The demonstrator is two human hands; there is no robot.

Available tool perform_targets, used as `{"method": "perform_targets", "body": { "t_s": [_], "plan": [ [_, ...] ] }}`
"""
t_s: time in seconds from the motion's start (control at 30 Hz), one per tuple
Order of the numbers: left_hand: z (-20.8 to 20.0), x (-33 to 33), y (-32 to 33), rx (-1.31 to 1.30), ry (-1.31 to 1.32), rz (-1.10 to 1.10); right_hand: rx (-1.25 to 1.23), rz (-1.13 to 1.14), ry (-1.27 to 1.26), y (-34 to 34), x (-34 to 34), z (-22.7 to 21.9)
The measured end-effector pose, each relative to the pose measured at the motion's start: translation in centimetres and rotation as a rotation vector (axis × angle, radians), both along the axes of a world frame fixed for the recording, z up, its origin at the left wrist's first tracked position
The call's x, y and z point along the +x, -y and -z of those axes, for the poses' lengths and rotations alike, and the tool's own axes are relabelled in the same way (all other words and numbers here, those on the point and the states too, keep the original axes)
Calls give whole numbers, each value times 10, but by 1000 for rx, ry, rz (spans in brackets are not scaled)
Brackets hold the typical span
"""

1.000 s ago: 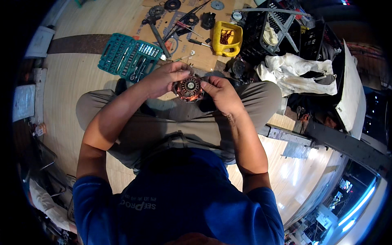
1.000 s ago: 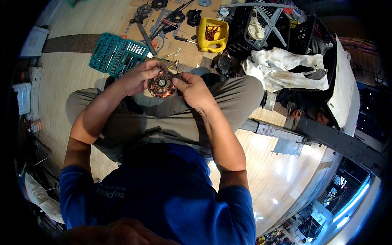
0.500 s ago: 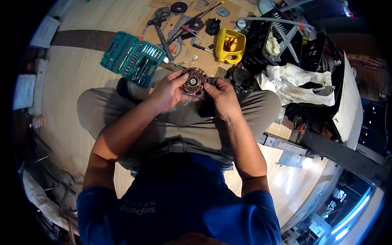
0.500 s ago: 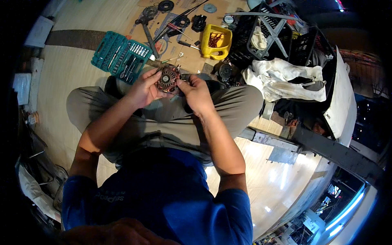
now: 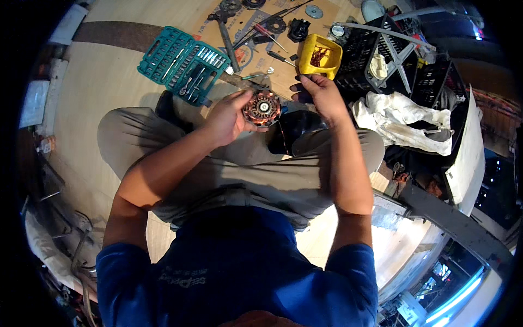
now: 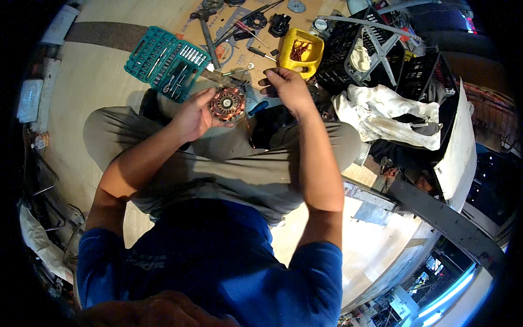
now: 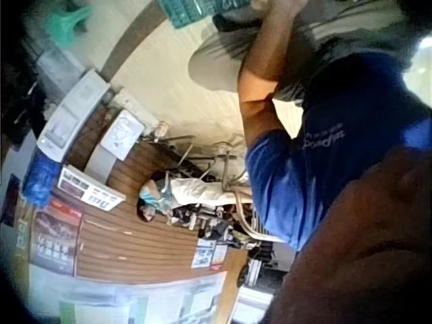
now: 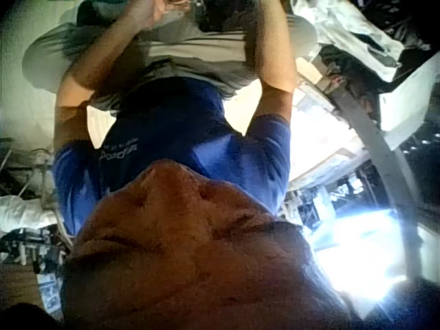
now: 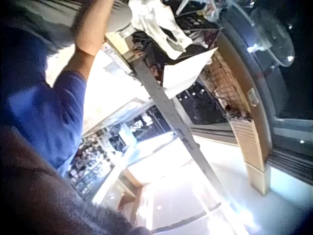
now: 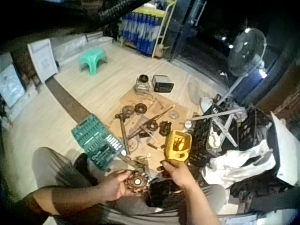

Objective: The person sits on the floor and handles an electric motor stator, using a pair of pliers to pull and cut wires from the copper windings.

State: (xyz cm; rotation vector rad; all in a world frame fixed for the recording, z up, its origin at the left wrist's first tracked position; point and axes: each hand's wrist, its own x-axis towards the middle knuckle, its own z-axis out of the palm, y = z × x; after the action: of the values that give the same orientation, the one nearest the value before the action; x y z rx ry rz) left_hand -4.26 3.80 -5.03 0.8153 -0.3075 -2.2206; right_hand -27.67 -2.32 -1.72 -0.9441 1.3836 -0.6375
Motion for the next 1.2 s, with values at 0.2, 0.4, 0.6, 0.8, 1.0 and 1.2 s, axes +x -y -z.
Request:
{"method": "perform_targets", "body": {
  "t_s": [0.2,0.4,0.6,0.8,1.0,1.2],
  "plan": [
    [6,3,-3,-26,-96,-96,-7,-287,-72,-9,5,14],
    [17,6,0,-61,-146,-93,119,-604,133,-17,5,2],
    [15,3,0,-27,-89,-107,101,-656,79,-25,8,3],
    [16,4,-1,-17,-81,-120,53,-660,20,-25,9,1],
    [20,8,0,3,-118,-119,39,-628,44,-25,13,-6],
    [20,6,-1,13,-123,-137,16,-663,18,-25,14,-9]
  ]
}}
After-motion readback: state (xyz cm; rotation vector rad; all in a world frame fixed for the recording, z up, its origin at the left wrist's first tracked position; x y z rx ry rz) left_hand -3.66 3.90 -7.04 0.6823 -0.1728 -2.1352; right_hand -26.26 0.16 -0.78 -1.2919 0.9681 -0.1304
